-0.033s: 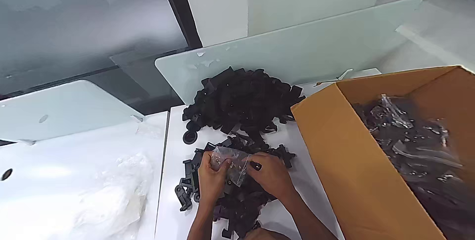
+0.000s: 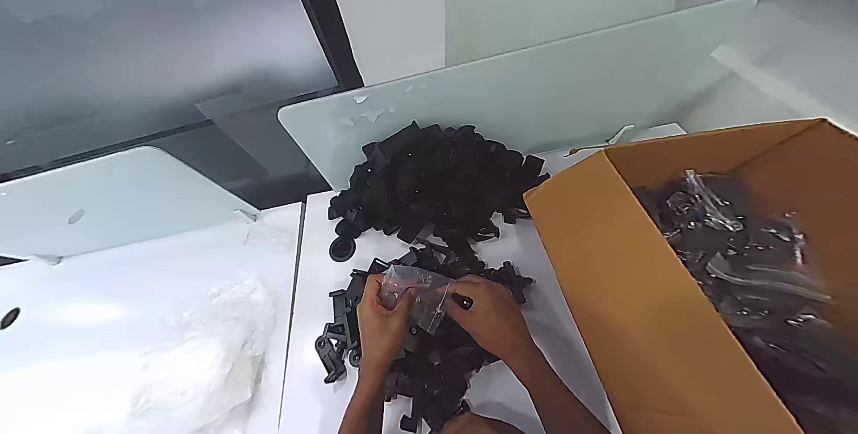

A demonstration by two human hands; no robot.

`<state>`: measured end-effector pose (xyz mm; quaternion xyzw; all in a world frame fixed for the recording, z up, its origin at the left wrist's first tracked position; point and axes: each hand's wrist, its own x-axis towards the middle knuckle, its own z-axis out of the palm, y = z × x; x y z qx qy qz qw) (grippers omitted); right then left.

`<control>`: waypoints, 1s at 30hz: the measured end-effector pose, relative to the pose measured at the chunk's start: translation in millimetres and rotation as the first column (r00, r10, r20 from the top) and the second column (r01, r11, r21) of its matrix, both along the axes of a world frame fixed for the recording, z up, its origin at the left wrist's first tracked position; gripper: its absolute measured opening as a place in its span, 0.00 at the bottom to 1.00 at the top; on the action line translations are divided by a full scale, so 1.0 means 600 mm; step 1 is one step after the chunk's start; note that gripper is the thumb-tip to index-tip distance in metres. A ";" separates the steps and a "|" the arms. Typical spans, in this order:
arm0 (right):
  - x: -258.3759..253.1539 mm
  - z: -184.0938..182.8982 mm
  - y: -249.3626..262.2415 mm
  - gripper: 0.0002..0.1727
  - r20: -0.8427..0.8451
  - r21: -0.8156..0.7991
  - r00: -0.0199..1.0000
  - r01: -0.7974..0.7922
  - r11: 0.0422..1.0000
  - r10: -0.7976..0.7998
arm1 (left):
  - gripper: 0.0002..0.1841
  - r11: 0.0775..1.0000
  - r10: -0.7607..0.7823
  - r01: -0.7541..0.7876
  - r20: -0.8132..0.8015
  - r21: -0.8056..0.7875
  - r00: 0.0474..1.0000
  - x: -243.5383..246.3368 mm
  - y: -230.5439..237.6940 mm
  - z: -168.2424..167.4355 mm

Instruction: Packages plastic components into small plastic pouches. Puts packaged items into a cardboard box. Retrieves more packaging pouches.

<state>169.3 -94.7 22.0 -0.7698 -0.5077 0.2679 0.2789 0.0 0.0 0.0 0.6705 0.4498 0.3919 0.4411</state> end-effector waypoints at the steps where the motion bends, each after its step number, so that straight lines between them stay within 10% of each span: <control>1: 0.003 0.002 -0.004 0.13 -0.002 -0.012 1.000 -0.011 1.000 0.011 | 0.20 1.000 0.008 -0.008 -0.021 0.023 1.000 0.003 -0.001 0.001; 9: 0.019 -0.017 -0.029 0.13 -0.151 0.163 0.979 0.158 0.974 -0.133 | 0.19 0.998 0.056 -0.057 0.053 0.012 0.997 0.011 0.006 0.006; 13: 0.028 -0.031 -0.028 0.17 -0.301 0.255 0.919 0.335 0.907 -0.255 | 0.34 0.996 0.055 -0.066 0.164 0.061 0.985 -0.002 0.022 0.007; 15: 0.029 -0.020 -0.028 0.20 -0.476 0.217 0.843 0.389 0.895 -0.251 | 0.39 0.997 0.029 -0.043 0.208 0.066 0.978 -0.018 0.031 0.019; 18: 0.027 -0.002 -0.028 0.30 -0.781 0.148 0.604 0.429 0.891 -0.161 | 0.21 0.998 -0.050 0.040 0.237 0.045 0.970 -0.053 0.044 0.035; 23: 0.009 0.015 -0.012 0.35 -0.920 0.146 0.391 0.372 0.917 -0.012 | 0.20 0.951 -0.292 0.288 0.023 0.114 0.956 -0.073 0.039 0.043; 30: -0.016 0.023 0.014 0.26 -0.753 0.276 0.656 0.247 0.929 0.049 | 0.30 0.863 -0.452 0.471 -0.135 0.185 0.882 -0.036 0.008 0.050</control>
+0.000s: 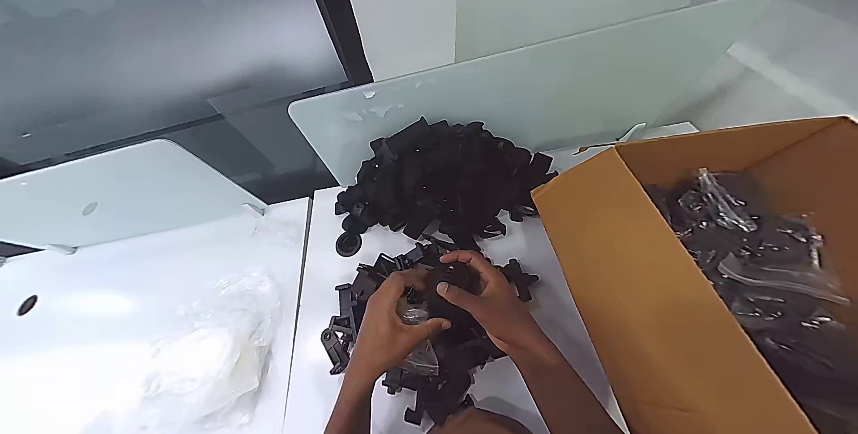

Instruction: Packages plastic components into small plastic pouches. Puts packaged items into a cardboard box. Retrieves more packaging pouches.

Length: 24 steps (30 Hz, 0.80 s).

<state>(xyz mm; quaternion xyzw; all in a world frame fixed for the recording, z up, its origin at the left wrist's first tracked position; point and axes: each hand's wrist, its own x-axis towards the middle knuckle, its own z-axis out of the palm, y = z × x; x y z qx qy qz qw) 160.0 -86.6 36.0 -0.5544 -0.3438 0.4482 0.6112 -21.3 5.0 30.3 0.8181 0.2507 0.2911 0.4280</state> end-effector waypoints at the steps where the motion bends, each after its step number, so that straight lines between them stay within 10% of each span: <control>1: -0.001 0.001 0.002 0.27 0.016 -0.011 1.000 -0.005 1.000 0.005 | 0.37 1.000 -0.004 0.004 -0.040 -0.002 0.999 0.004 -0.003 0.002; 4: -0.002 0.006 0.005 0.32 -0.020 -0.027 0.998 -0.063 0.998 0.062 | 0.41 0.999 -0.051 0.050 -0.098 -0.020 0.994 0.010 -0.010 0.000; 10: 0.011 0.020 -0.003 0.22 -0.152 -0.002 0.986 -0.073 0.997 0.072 | 0.19 0.985 0.003 0.029 0.182 -0.170 0.983 -0.016 0.006 -0.002; 16: 0.010 0.021 -0.002 0.18 -0.182 0.062 0.980 -0.072 0.995 0.082 | 0.29 0.918 0.096 0.000 0.221 -0.396 0.970 -0.028 0.019 0.013; 19: 0.007 0.017 0.002 0.12 -0.269 0.083 0.963 -0.010 0.996 0.032 | 0.25 0.914 -0.003 0.107 0.259 -0.390 0.966 -0.031 0.019 0.011; 24: -0.008 0.023 0.007 0.13 -0.038 0.090 0.990 0.135 0.987 -0.132 | 0.28 0.984 0.177 -0.177 0.014 -0.010 0.984 -0.016 0.014 -0.010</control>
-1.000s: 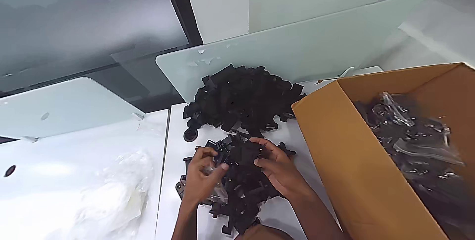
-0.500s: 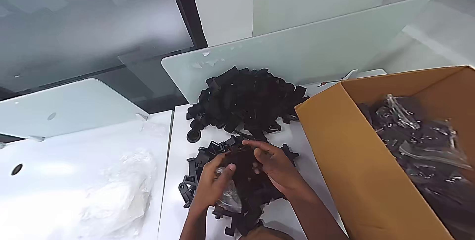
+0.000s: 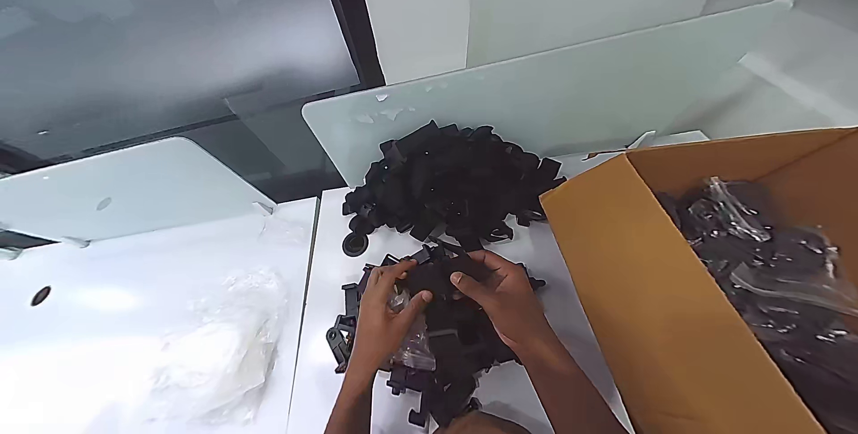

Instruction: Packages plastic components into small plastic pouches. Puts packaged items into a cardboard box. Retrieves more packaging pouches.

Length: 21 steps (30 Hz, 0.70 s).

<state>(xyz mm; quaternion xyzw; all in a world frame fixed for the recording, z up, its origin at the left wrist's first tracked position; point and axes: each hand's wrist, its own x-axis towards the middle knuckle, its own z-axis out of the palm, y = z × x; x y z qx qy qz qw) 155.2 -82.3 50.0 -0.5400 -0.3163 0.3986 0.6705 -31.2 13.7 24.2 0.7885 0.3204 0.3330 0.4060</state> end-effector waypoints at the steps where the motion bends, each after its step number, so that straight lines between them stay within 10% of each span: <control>1: -0.004 0.000 -0.001 0.14 0.126 0.004 0.992 0.026 1.000 -0.027 | 0.29 0.999 0.029 -0.029 -0.019 0.023 0.999 0.004 -0.002 -0.001; 7: -0.017 0.008 -0.010 0.18 0.390 0.088 0.920 -0.083 0.993 0.042 | 0.38 0.999 0.023 -0.024 -0.013 -0.047 1.000 0.020 -0.020 0.020; 14: -0.001 0.015 -0.016 0.17 0.211 0.126 0.964 -0.192 0.973 0.163 | 0.24 0.985 -0.156 0.161 0.068 -0.068 0.985 -0.006 0.000 0.031; 21: 0.028 0.005 -0.009 0.14 -0.096 0.188 0.992 -0.068 0.980 0.087 | 0.09 0.902 0.023 0.153 0.398 -0.405 0.917 -0.037 0.015 0.045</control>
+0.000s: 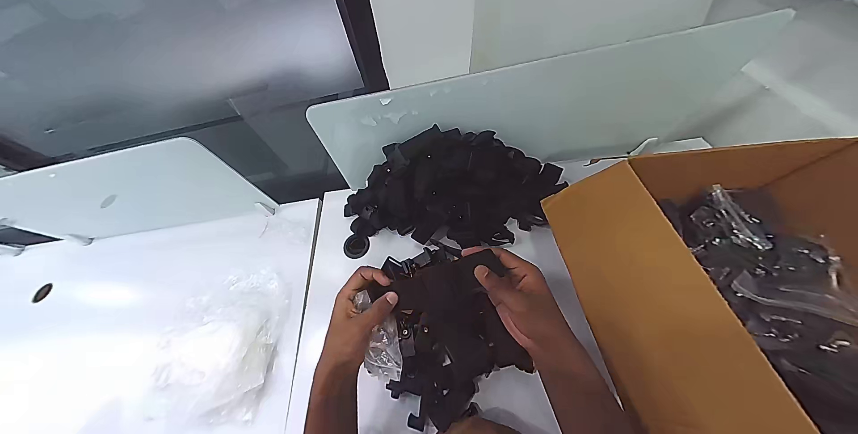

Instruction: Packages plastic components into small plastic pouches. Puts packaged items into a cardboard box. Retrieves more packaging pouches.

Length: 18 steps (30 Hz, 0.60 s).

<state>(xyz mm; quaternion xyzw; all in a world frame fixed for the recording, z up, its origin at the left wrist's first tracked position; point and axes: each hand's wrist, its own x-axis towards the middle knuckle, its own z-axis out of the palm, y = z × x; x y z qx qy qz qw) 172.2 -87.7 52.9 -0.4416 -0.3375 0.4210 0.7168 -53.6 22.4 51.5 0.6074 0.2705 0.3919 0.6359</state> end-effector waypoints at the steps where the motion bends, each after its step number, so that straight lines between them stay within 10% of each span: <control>1: -0.001 -0.004 0.006 0.14 -0.022 -0.028 1.000 0.020 0.999 -0.021 | 0.09 0.999 0.004 -0.003 0.030 -0.034 1.000 0.001 0.002 0.002; 6: -0.008 -0.028 0.041 0.12 -0.021 -0.253 0.991 0.122 0.960 -0.131 | 0.16 0.993 0.106 -0.108 -0.036 -0.056 0.994 -0.005 0.029 -0.001; 13: -0.018 -0.021 0.102 0.15 0.134 -0.294 0.988 0.107 0.950 -0.070 | 0.08 0.910 0.238 -0.142 -0.212 0.389 0.948 -0.016 0.143 -0.034; 18: -0.028 0.001 0.205 0.11 -0.256 -0.225 0.967 -0.061 0.972 0.001 | 0.06 0.969 0.145 -0.096 -0.210 0.228 0.967 -0.019 0.210 -0.034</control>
